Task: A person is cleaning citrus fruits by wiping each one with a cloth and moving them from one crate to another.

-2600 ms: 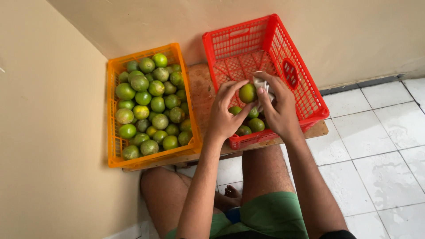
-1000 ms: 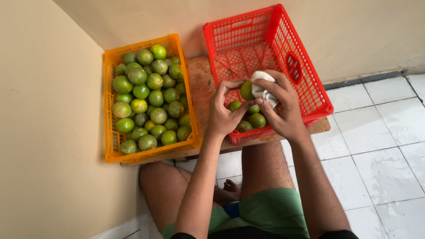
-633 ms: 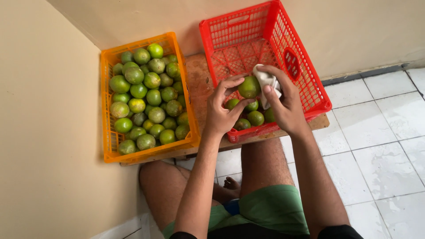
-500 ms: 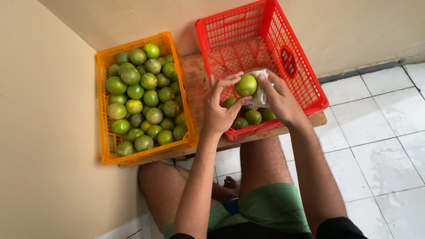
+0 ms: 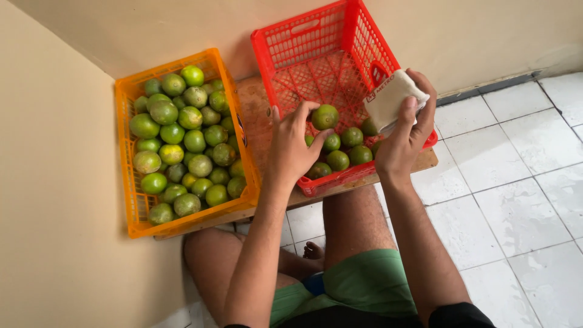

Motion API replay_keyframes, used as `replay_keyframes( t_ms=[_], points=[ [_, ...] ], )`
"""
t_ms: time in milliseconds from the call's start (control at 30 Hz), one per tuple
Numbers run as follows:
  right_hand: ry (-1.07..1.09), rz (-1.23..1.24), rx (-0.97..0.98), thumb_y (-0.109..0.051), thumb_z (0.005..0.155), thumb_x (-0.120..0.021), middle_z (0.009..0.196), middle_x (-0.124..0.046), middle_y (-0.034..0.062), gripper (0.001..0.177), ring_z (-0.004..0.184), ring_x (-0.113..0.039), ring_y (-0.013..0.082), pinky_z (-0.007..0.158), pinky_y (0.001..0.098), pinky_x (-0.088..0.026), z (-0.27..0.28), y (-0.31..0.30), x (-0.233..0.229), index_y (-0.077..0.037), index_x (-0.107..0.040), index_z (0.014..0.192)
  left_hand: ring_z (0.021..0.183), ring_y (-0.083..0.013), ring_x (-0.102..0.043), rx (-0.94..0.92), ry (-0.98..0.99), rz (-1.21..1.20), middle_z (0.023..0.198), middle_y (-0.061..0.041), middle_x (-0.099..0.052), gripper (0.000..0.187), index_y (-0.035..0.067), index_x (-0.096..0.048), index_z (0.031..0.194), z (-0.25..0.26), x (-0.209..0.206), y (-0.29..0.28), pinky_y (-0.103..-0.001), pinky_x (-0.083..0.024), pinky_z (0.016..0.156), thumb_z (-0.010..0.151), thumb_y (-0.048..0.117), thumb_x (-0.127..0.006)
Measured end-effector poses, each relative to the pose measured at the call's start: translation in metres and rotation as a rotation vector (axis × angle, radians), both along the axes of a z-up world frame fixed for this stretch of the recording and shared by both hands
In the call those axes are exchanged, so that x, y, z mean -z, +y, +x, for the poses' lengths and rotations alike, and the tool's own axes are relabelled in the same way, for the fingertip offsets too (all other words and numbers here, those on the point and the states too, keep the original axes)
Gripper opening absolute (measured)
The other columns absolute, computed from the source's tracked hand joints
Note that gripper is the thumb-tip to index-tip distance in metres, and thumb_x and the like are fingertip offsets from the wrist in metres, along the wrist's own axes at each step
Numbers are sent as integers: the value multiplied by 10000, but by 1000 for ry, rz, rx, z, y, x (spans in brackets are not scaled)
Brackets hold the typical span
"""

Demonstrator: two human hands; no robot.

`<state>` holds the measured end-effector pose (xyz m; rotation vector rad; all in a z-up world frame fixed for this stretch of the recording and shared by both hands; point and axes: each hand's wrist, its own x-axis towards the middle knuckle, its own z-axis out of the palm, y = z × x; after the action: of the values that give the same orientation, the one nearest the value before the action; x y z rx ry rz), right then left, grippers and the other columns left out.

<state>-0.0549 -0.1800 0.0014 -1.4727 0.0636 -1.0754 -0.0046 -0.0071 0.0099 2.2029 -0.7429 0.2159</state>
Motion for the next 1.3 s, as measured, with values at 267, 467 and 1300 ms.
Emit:
replay_keyframes(
  t_ms=[267, 467, 1300],
  points=[
    [-83, 129, -17, -477, 1105, -326, 1132, -627, 182, 457, 918, -691, 205, 691, 279, -641, 12, -17, 19, -158, -462, 1403, 1088, -305, -698, 62, 36, 703, 1007, -50, -762, 387, 237, -671, 1159, 64, -3, -7, -793, -69, 1140, 816, 333, -820],
    [-77, 86, -13, -471, 1106, -311, 1148, -605, 177, 468, 927, -683, 210, 708, 289, -638, 18, -20, 28, -139, -458, 1399, 1173, -271, -695, 83, -47, 965, 987, -62, -803, 247, 209, -772, 1045, 91, 15, -27, -686, 72, 1221, 813, 128, -795],
    [-66, -37, -19, -445, 1104, -311, 1139, -614, 140, 457, 956, -680, 193, 801, 347, -642, 8, -16, 18, -109, -456, 1379, 1009, -349, -745, 73, -46, 951, 903, -84, -785, 238, 210, -804, 877, 138, 86, -27, -588, -549, 921, 874, 68, -614]
  ],
)
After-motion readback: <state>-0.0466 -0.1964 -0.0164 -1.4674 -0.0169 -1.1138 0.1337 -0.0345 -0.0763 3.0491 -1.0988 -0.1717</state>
